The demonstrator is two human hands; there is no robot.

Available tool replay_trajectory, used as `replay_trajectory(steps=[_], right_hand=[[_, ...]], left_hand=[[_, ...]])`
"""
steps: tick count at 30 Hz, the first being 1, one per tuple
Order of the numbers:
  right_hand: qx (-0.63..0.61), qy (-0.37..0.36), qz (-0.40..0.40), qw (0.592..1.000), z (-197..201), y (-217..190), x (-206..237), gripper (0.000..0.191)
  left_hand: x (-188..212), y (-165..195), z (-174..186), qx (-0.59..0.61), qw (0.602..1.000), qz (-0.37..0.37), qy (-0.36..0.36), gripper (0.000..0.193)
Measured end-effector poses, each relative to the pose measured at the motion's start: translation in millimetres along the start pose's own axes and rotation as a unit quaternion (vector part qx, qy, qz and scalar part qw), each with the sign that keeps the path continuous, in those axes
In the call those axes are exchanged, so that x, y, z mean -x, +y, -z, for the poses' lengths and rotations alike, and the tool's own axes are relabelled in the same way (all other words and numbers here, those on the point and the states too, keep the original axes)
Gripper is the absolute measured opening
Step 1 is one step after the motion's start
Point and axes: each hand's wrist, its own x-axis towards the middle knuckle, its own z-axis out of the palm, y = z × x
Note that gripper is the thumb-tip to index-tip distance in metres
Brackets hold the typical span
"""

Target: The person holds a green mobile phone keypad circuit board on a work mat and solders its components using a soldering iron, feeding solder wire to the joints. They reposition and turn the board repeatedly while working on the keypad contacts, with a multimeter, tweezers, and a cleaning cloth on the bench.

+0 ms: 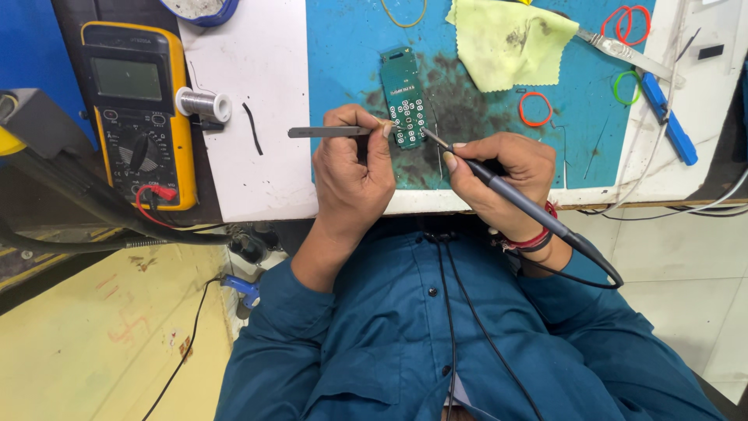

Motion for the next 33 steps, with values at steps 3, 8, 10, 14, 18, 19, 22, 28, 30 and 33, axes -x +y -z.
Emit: replay_trajectory(steps=[3, 8, 10, 14, 18, 19, 22, 28, 30, 33], right_hand=[[-0.006, -0.01, -0.001, 1.0, 1.4, -0.1, 0.1, 0.011], [0.001, -0.002, -0.003, 1.0, 0.3, -0.2, -0.1, 0.011], [0.009, -0.01, 0.013, 1.0, 0.8, -0.4, -0.5, 0.011], [-0.009, -0.005, -0.013, 1.0, 0.1, -1.1, -0.6, 0.011], [0.004, -0.012, 0.004, 1.0, 2.2, -0.7, -1.1, 0.011], [0.002, -0.017, 0.009, 1.0, 2.8, -0.4, -1.4, 0.011], [-0.021, -0.008, -0.018, 1.0, 1.6, -0.3, -0.6, 0.01], [-0.003, -0.034, 0.04, 0.999, 4.9, 1.3, -2.3, 0.01], [-0.008, -0.027, 0.016, 0.999, 4.5, 1.1, -1.1, 0.01], [-0.014, -0.019, -0.005, 1.0, 3.9, 0.8, 0.3, 0.011]], left_hand=[[-0.2, -0.6, 0.5, -0.018, 1.0, -0.012, 0.002, 0.016], [0.2, -0.8, 1.1, -0.001, 1.0, -0.001, -0.005, 0.016], [-0.1, -1.0, 1.2, -0.01, 1.0, -0.006, -0.002, 0.016], [-0.7, -1.6, 1.4, -0.009, 1.0, -0.009, -0.002, 0.016], [-0.7, -1.6, 1.0, -0.007, 1.0, -0.001, -0.005, 0.016], [-1.0, -1.6, 1.1, -0.009, 1.0, -0.003, -0.004, 0.016], [-0.9, -1.2, 1.5, -0.011, 1.0, -0.004, -0.005, 0.016], [-1.0, -0.6, 1.0, -0.018, 1.0, -0.016, 0.001, 0.016], [-0.9, -0.4, 0.7, -0.026, 1.0, -0.017, 0.003, 0.016], [-0.3, 0.2, 2.5, 0.001, 1.0, 0.027, -0.01, 0.016]])
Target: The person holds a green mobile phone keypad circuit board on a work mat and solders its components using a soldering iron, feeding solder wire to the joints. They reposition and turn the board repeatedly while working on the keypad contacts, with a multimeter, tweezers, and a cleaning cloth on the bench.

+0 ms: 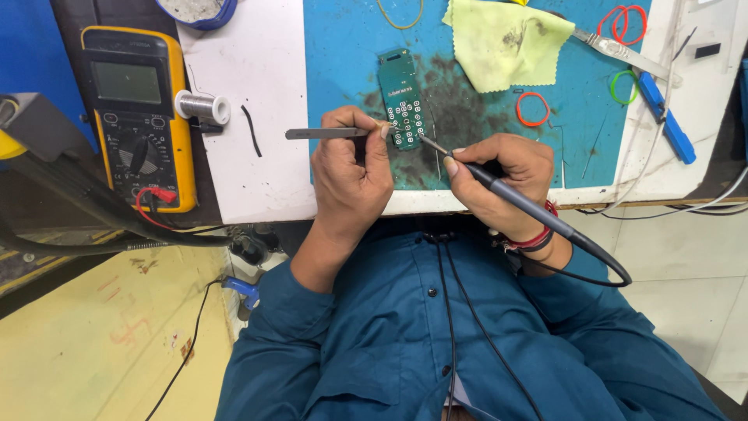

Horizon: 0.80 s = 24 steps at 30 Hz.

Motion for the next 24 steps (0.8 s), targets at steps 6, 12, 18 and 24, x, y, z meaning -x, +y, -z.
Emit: replay_trajectory(steps=[6, 12, 18, 24], right_hand=[[0.0, 0.013, -0.003, 1.0, -3.0, 0.9, -0.3, 0.011], [0.004, 0.005, 0.005, 1.0, -2.0, 1.2, -0.1, 0.011], [0.012, 0.009, 0.011, 1.0, -1.8, 0.5, -0.4, 0.011], [0.005, 0.015, -0.002, 1.0, -3.2, 0.0, 0.1, 0.011]], left_hand=[[-0.6, -0.4, -1.9, 0.0, 0.999, -0.036, 0.008, 0.016], [-0.2, -1.6, -1.5, -0.012, 0.999, -0.044, 0.01, 0.016], [-0.6, -1.3, -1.6, -0.008, 0.999, -0.033, 0.005, 0.016], [0.7, -0.4, -0.5, -0.009, 1.0, -0.012, 0.003, 0.016]])
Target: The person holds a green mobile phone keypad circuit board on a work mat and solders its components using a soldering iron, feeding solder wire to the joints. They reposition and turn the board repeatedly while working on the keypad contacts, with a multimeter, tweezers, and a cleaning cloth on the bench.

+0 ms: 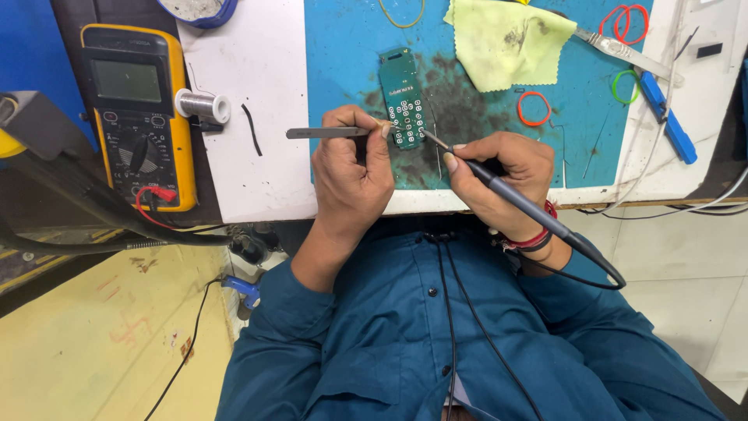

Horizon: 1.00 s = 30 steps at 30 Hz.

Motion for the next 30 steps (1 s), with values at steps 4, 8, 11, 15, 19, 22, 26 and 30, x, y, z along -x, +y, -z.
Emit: replay_trajectory(steps=[4, 8, 11, 15, 19, 22, 26, 30], right_hand=[[0.001, -0.007, 0.002, 1.0, 1.1, -0.2, -0.7, 0.01], [0.009, -0.003, 0.006, 1.0, 0.6, -1.2, -0.5, 0.01], [0.008, -0.009, 0.008, 1.0, 1.6, -1.4, -1.2, 0.01], [0.012, -0.008, 0.009, 1.0, 1.4, -2.0, -1.7, 0.011], [0.002, -0.008, 0.009, 1.0, 0.8, -2.7, -2.0, 0.011], [0.012, -0.007, 0.017, 1.0, 0.2, -2.9, -2.0, 0.011], [0.023, 0.004, 0.004, 1.0, -0.8, -2.4, -1.7, 0.011], [0.022, 0.009, 0.008, 1.0, -1.5, -2.0, -0.9, 0.012]], left_hand=[[-1.0, -0.6, -0.6, 0.003, 1.0, -0.025, 0.007, 0.016], [-0.5, -0.3, -0.3, 0.0, 1.0, -0.015, 0.004, 0.017], [-0.6, -0.3, -0.8, -0.008, 1.0, -0.021, 0.008, 0.017], [-0.4, -0.3, -1.0, 0.004, 1.0, -0.012, 0.004, 0.017], [-0.9, -1.1, -1.1, 0.0, 1.0, -0.023, 0.006, 0.017], [-0.7, -1.6, -1.5, 0.001, 1.0, -0.013, 0.005, 0.017], [-0.4, -1.8, -1.2, 0.007, 1.0, -0.018, 0.002, 0.016], [-1.0, -1.5, -1.2, 0.005, 1.0, -0.022, 0.002, 0.015]])
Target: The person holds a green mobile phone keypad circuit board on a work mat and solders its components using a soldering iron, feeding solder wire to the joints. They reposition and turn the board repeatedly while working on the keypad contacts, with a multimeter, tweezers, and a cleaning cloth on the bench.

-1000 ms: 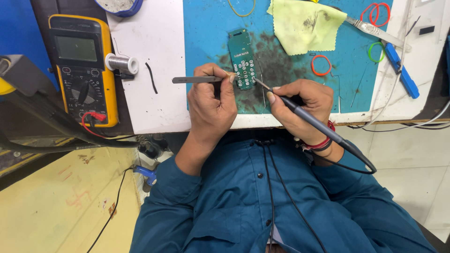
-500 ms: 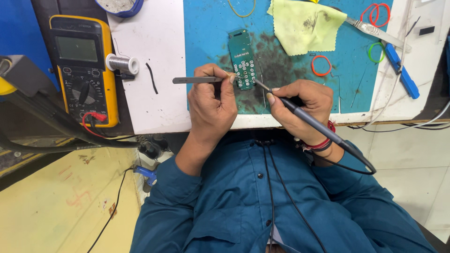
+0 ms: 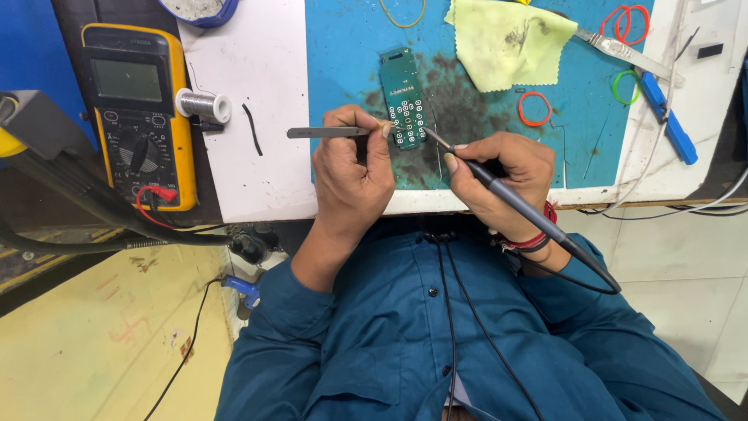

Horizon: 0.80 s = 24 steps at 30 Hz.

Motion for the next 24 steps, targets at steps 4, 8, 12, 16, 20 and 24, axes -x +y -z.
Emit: replay_trajectory(steps=[4, 8, 12, 16, 20, 24], right_hand=[[0.033, -0.016, 0.067, 0.997, 0.2, 1.5, -1.7, 0.014], [0.056, -0.011, 0.099, 0.993, -2.2, 1.0, -1.2, 0.017], [0.059, -0.005, 0.096, 0.994, -2.1, -0.1, -1.2, 0.018], [0.064, -0.014, 0.105, 0.992, -1.7, -0.4, -1.9, 0.018], [0.07, -0.009, 0.108, 0.992, -2.2, -0.6, -1.0, 0.018], [0.075, 0.002, 0.096, 0.993, -2.7, -0.5, 0.0, 0.018]], left_hand=[[-0.3, 0.7, 0.3, -0.002, 1.0, 0.002, -0.001, 0.015], [-0.2, 1.5, 0.3, -0.016, 1.0, 0.006, 0.003, 0.016], [-1.0, 1.4, -0.5, 0.0, 1.0, -0.009, 0.003, 0.015], [-0.7, 1.2, -0.3, 0.0, 1.0, 0.006, 0.001, 0.016], [-0.2, 1.1, -0.6, -0.008, 1.0, -0.004, 0.003, 0.016], [-0.9, 0.6, -0.4, -0.007, 1.0, 0.0, 0.001, 0.017]])
